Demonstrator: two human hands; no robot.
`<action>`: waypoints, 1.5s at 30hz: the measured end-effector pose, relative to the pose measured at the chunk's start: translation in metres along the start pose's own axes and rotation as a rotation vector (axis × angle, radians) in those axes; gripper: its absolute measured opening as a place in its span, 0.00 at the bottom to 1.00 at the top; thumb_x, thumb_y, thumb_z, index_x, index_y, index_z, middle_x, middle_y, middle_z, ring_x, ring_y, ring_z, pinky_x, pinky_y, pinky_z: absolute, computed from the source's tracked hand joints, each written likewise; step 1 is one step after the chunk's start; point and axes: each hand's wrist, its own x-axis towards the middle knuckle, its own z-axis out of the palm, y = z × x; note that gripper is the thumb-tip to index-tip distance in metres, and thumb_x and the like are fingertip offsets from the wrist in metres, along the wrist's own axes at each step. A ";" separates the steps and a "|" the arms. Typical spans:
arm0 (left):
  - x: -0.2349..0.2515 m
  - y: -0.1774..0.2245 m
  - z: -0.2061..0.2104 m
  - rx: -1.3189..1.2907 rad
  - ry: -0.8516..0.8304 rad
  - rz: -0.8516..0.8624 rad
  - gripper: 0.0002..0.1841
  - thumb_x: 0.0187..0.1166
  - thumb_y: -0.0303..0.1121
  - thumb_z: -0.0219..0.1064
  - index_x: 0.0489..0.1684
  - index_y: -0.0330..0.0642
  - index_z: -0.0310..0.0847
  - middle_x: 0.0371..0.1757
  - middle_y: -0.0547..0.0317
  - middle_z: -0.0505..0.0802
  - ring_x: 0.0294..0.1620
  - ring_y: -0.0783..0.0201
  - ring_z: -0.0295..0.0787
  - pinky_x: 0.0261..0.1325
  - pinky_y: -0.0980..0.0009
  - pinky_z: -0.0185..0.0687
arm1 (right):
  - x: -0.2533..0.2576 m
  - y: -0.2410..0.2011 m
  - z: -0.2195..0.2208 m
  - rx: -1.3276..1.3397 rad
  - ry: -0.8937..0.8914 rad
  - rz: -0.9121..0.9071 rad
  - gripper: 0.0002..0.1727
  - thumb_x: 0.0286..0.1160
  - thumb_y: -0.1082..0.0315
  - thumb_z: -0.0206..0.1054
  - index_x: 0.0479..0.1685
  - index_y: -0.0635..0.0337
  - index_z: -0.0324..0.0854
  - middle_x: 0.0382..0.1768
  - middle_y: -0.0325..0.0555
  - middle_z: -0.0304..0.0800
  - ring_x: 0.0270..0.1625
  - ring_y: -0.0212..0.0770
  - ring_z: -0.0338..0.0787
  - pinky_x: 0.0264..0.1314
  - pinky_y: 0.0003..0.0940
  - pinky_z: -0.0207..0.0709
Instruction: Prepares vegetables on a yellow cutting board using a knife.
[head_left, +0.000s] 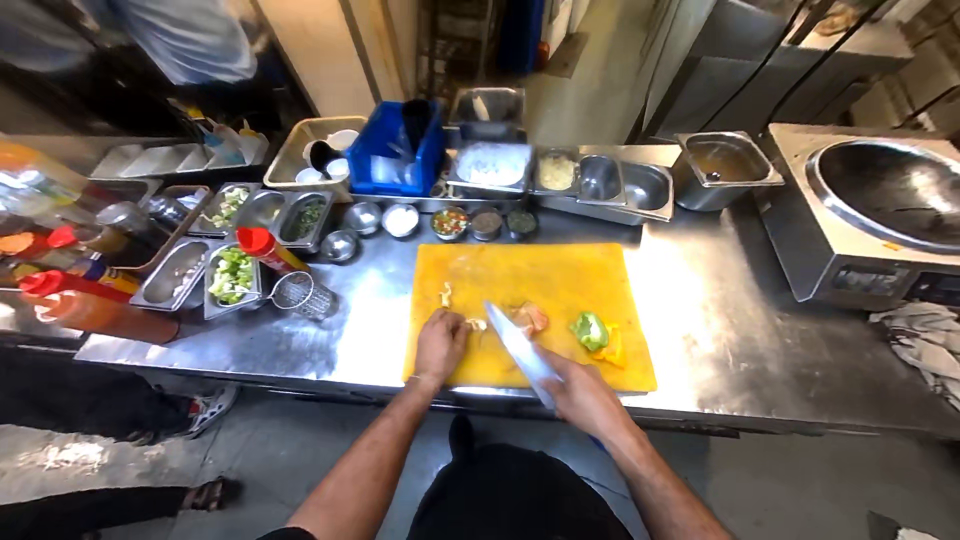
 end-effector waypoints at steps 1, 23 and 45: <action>-0.002 -0.001 -0.003 0.020 0.031 -0.012 0.14 0.83 0.39 0.69 0.55 0.39 0.90 0.54 0.47 0.91 0.53 0.51 0.91 0.63 0.51 0.87 | -0.006 0.005 -0.007 0.034 0.024 0.013 0.31 0.85 0.60 0.64 0.88 0.29 0.68 0.45 0.49 0.94 0.34 0.43 0.94 0.43 0.46 0.90; 0.058 0.068 0.038 0.301 -0.336 0.668 0.14 0.80 0.44 0.71 0.62 0.63 0.89 0.93 0.64 0.64 0.94 0.44 0.50 0.87 0.31 0.51 | -0.091 0.128 0.017 0.647 0.569 0.310 0.33 0.80 0.68 0.68 0.87 0.47 0.68 0.37 0.48 0.95 0.21 0.42 0.92 0.20 0.37 0.89; -0.007 0.143 0.062 0.140 -0.474 0.236 0.17 0.76 0.33 0.72 0.62 0.41 0.84 0.57 0.43 0.91 0.58 0.45 0.91 0.62 0.44 0.86 | -0.117 0.111 0.042 0.260 0.467 0.081 0.35 0.77 0.63 0.62 0.89 0.42 0.67 0.35 0.43 0.95 0.26 0.39 0.92 0.32 0.43 0.90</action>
